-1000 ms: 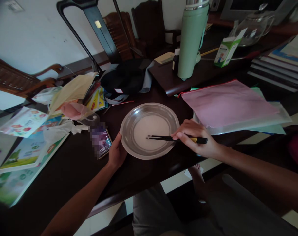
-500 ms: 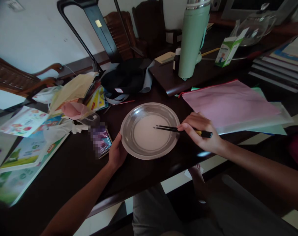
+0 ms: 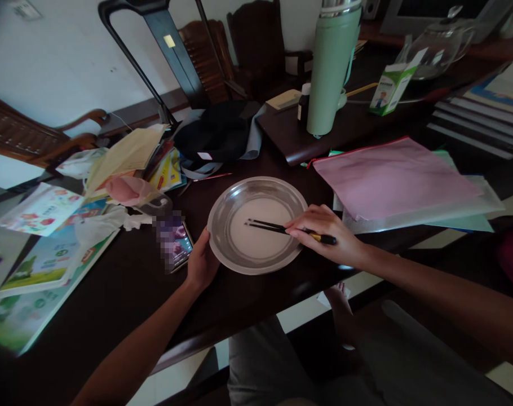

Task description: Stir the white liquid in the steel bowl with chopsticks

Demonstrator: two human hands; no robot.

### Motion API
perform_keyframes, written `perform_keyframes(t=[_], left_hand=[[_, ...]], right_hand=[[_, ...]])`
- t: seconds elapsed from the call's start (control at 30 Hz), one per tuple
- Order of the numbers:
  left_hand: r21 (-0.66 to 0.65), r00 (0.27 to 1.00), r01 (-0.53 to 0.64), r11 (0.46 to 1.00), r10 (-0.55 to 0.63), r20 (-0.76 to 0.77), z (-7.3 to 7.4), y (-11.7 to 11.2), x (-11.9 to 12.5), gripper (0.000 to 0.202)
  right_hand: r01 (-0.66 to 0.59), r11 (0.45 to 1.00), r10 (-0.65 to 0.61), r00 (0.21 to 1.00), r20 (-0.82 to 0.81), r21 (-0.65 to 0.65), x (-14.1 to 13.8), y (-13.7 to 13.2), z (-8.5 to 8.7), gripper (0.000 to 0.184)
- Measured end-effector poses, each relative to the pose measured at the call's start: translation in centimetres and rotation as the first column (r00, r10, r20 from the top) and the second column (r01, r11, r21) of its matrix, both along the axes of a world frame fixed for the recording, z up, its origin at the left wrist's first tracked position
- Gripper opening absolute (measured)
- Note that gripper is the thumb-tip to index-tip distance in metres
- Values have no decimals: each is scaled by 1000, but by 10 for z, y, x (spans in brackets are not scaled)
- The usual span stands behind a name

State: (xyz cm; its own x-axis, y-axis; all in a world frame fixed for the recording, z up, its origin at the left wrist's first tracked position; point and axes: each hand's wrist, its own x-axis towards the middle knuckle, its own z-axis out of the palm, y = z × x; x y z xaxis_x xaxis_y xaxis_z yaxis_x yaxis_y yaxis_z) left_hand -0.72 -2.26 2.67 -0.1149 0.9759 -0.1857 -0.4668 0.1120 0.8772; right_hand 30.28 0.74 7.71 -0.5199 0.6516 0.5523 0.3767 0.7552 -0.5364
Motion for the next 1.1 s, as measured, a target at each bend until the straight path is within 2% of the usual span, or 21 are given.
perform_keyframes(t=[0.13,0.23,0.3,0.4,0.5,0.57,0.73,0.87,0.97,1.1], left_hand=[[-9,1000,-15,1000,15,4,-2,0,0,38],[-11,1000,-12,1000,12,-5,-1,0,1,36],[-10,1000,-6,1000,6,0,1,0,1,34],[-6,1000,0,1000,0,5,2,0,1,34],[1,1000,0,1000,0,1,2,0,1,36],[-2,1000,-8,1000,8,3,1,0,1,37],[-4,1000,-11,1000,11,-13,-1,1,0,37],[0,1000,-5,1000,5,2,0,0,0,35],[0,1000,-5,1000,5,5,1,0,1,37],[7,1000,-4,1000,4,12,3,0,2,30]], right_hand=[[104,995,-104,994,-26,-8,7,3,3,17],[156,988,-155,981,-116,-5,16,1,11,29],[153,988,-157,972,-174,-39,21,-3,16,35],[64,995,-78,971,-225,-72,23,-8,19,36],[-28,999,20,980,-200,-38,18,-10,18,34],[-42,999,37,988,-147,-29,13,-10,14,32],[-10,1000,9,1000,-30,-28,-1,-4,1,19],[54,998,-55,998,-24,-43,0,0,-1,14],[110,993,-112,992,-57,-38,9,1,5,19],[133,990,-139,978,-153,-51,21,-4,16,34]])
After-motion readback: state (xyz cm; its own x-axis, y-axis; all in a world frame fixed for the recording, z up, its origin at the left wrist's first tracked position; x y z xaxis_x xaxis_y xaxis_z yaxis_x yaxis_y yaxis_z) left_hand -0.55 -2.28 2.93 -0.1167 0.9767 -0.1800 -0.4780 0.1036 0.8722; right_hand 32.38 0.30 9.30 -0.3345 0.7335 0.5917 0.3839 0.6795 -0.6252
